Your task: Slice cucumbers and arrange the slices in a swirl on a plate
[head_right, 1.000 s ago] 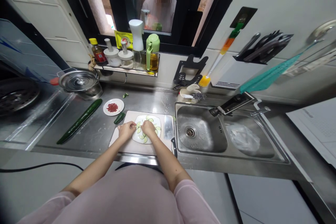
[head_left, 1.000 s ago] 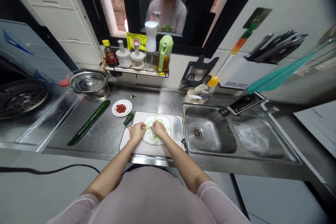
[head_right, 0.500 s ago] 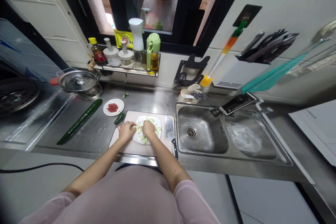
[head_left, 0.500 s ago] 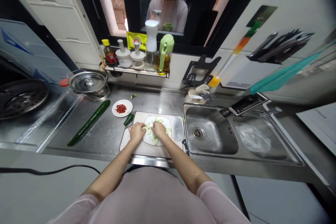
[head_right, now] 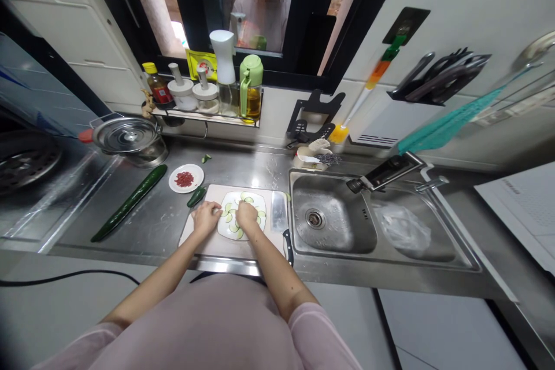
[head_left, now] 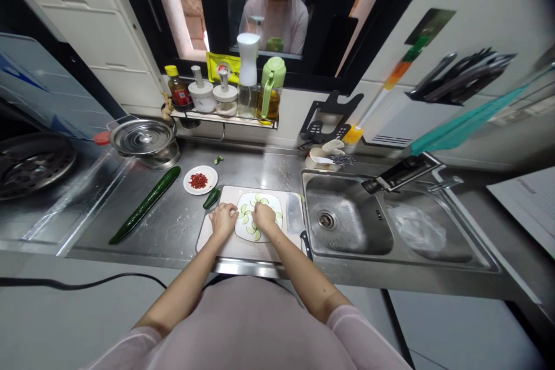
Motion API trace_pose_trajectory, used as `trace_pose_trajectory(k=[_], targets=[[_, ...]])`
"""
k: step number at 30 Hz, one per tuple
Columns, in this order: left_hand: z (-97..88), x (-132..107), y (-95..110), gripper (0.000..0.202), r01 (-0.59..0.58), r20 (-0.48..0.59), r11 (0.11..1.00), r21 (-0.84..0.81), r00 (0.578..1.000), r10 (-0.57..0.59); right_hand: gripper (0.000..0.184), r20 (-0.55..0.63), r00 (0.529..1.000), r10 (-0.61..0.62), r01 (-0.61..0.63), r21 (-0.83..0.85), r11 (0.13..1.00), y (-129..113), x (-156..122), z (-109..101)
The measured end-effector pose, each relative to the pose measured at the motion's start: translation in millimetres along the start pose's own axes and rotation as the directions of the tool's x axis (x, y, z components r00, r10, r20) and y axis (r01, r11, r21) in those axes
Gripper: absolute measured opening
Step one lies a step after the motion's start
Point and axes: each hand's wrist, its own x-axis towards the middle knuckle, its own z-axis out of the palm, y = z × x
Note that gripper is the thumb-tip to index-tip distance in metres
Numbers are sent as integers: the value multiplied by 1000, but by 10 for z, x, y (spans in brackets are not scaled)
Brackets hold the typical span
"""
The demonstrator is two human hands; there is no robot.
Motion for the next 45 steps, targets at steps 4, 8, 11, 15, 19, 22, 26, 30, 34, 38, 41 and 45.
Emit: trace_pose_trajectory(k=[4,8,11,15,19,22,26,30,34,38,41,45], targets=[[2,-5,-2,20,-10,-9,1000,7,1000,10,25,-1,1000,-5,5,2,1000,17,7,5],[19,-3,-14,19,-9,-22,1000,18,1000,9,24,-7,1000,-9,9,8,1000,27,-15,-11],[35,5,-25,19,-15,-29,1000,13,999,16,24,-34,999,-8,10,33,999,58,-52,-49],[33,-4,-24,21,-26,-51,1000,6,998,26,23,-148,989,18,5,155,988,205,-116,-122],[12,-49,14,24,-86,-94,996,29,992,88,23,-281,957,66,33,334,942,501,-211,-194],[25,-76,52,23,-152,-85,987,58,984,156,25,-368,923,112,70,447,892,745,-312,-224],[92,-76,71,20,-177,-54,981,78,982,182,27,-406,901,154,90,521,849,963,-448,-195],[147,-62,56,19,-184,-53,978,93,980,190,31,-405,893,195,70,554,829,1043,-547,-101],[158,-57,48,18,-188,-61,978,92,979,194,32,-403,893,199,72,564,823,1063,-618,-23],[164,-54,56,19,-188,-60,979,78,979,193,30,-390,897,209,56,569,820,1059,-665,-12],[160,-48,61,17,-171,-65,985,36,983,173,29,-388,898,208,62,578,814,1054,-680,-30],[94,-43,23,20,-65,-183,992,-104,982,45,33,-425,882,202,105,597,796,1087,-693,-46]])
